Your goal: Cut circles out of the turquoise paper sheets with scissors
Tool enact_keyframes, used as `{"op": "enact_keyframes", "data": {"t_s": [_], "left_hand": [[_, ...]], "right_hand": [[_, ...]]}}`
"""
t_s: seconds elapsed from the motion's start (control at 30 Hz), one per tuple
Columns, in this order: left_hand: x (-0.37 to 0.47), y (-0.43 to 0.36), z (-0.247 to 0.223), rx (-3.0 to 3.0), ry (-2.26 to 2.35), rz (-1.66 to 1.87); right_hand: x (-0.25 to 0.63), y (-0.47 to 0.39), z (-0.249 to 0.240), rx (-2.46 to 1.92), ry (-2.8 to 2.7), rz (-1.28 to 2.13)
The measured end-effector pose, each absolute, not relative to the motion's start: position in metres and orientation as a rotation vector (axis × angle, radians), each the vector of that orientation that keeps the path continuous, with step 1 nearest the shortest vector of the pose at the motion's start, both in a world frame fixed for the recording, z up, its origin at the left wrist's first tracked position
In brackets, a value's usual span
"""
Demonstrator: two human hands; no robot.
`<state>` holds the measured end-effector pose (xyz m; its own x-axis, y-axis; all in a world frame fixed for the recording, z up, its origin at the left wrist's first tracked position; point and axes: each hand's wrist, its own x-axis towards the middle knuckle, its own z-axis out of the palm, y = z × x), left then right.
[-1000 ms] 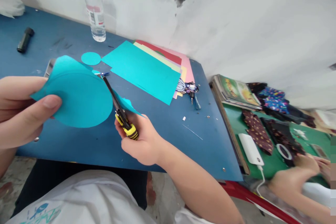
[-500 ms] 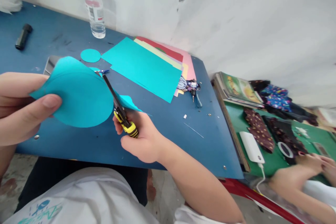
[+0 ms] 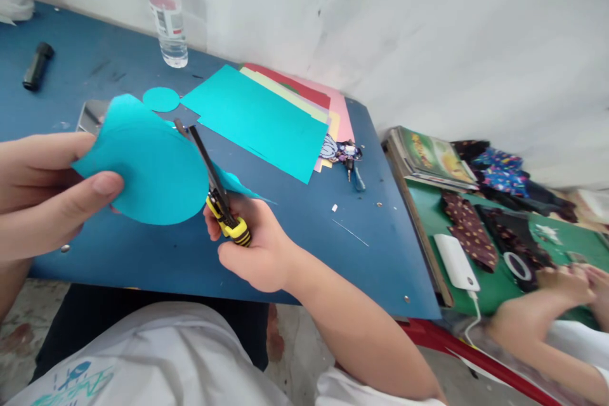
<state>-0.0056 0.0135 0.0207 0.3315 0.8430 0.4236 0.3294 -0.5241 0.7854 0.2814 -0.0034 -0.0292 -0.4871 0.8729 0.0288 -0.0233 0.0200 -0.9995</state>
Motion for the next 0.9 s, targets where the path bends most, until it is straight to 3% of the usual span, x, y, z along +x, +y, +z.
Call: {"op": "enact_keyframes", "data": {"t_s": [0.3,0.63,0.9], "left_hand": [[-0.004,0.049,0.003,2.002,0.710,1.341],[-0.004,0.016,0.020,2.052,1.001,1.206],[-0.026,0.038,-0.003,2.228,1.052,1.330]], "right_hand": [[0.280,-0.002,-0.027,-0.912,-1.620,1.543],[0.284,0.001,-0.029,-0.920,-1.642,1.566],[0.282,0.002,-0.027,-0.963,-1.661,1.527]]}}
